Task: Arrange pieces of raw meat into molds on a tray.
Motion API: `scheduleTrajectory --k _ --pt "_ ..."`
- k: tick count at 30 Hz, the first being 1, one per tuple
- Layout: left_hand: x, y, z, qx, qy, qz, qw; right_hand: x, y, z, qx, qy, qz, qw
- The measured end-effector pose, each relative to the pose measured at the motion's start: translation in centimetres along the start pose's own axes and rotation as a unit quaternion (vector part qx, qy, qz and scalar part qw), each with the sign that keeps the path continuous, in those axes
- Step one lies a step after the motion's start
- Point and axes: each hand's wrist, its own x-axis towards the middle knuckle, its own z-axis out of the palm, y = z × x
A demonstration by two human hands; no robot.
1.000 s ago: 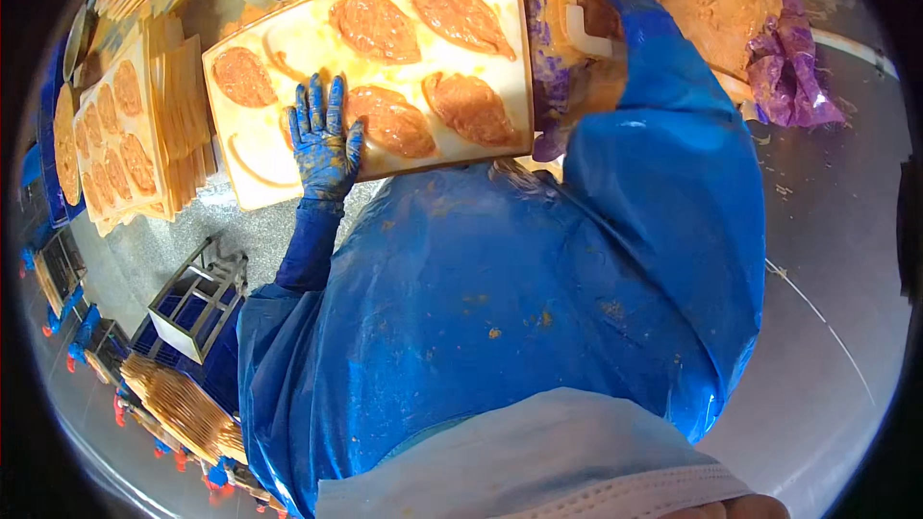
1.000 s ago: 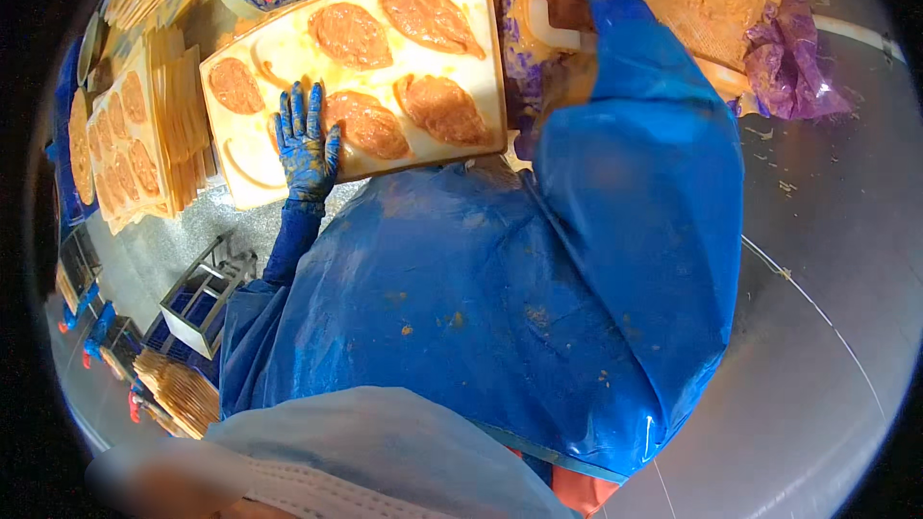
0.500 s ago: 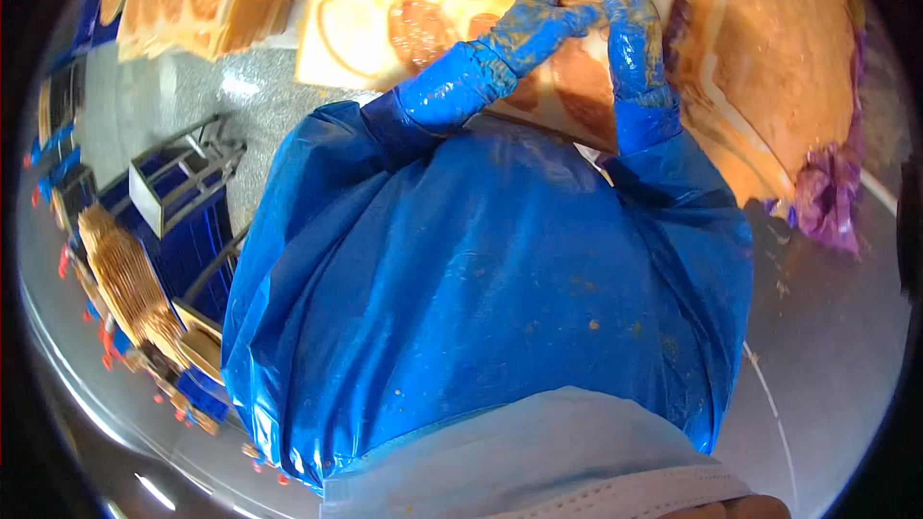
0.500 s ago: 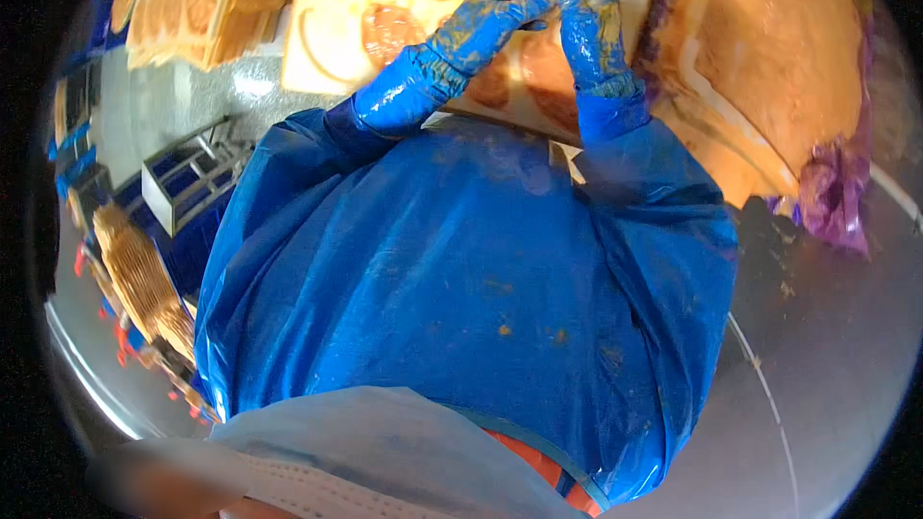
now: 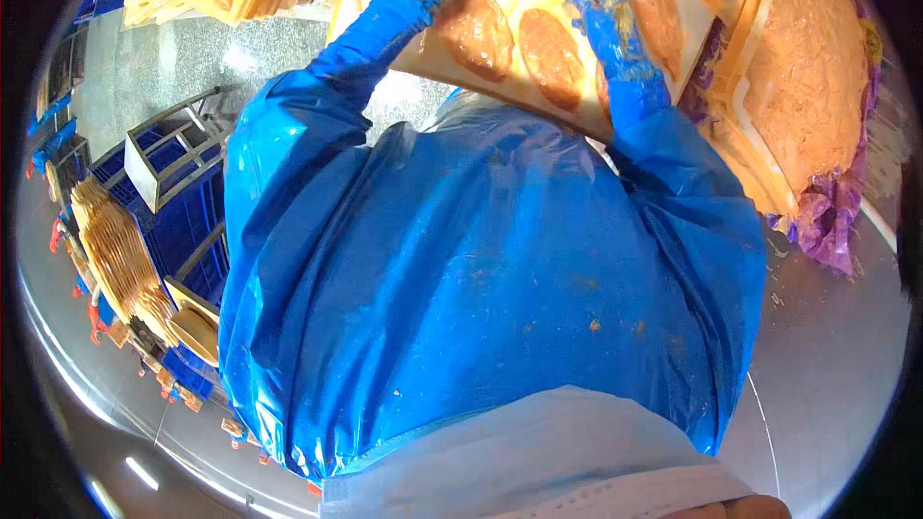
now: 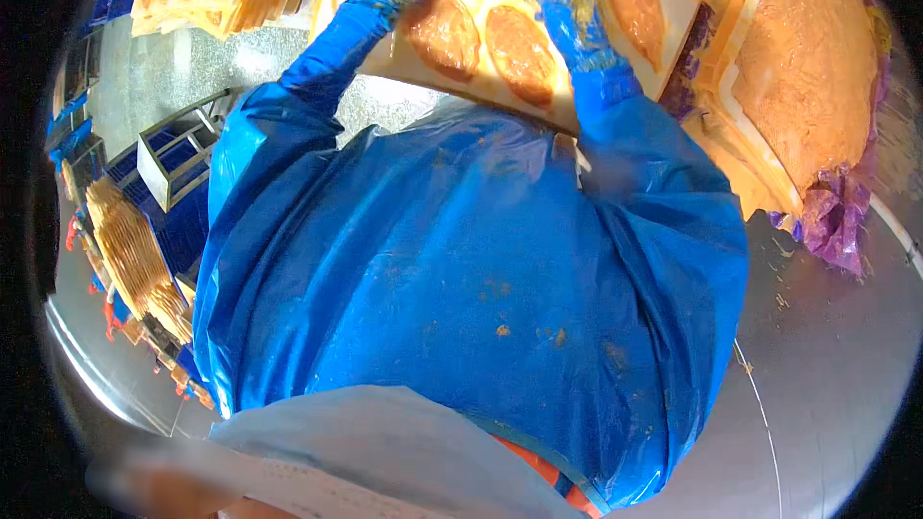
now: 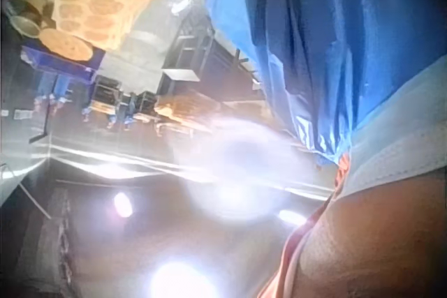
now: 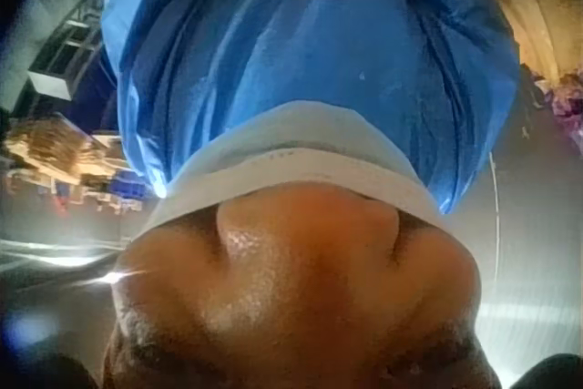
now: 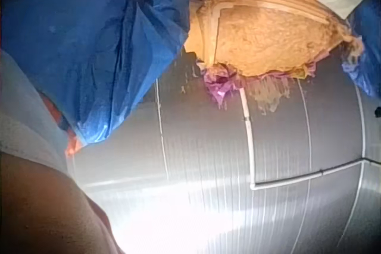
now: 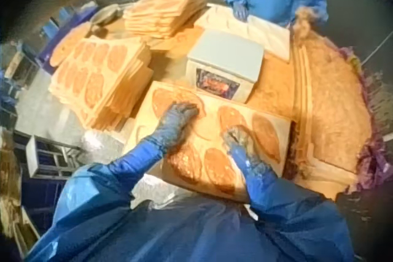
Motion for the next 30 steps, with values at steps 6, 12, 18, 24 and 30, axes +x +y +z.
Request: scheduleTrajectory --k 6,12,18,24,30 --pt "-3.9 2.0 -0.2 0.064 -0.086 0.205 0.973 6.8 -0.1 3.3 -0.268 0.035 -0.405 0.874" --pt "-1.9 -1.9 -1.8 0.397 -0.032 0.068 0.915 4.7 4.0 3.5 -0.563 -0.027 -0.329 0.758" --pt "1.6 -2.2 -0.2 0.338 0.019 0.005 0.941 1.0 2.6 4.2 -0.56 -0.053 -0.353 0.748" --pt "5.0 2.8 1.5 0.313 0.081 -0.041 0.946 -0.1 3.6 -4.4 -0.419 -0.041 -0.446 0.79" --pt "0.3 3.6 4.8 0.252 0.108 0.068 0.959 -7.8 -9.6 -25.2 -0.035 0.125 -0.301 0.945"
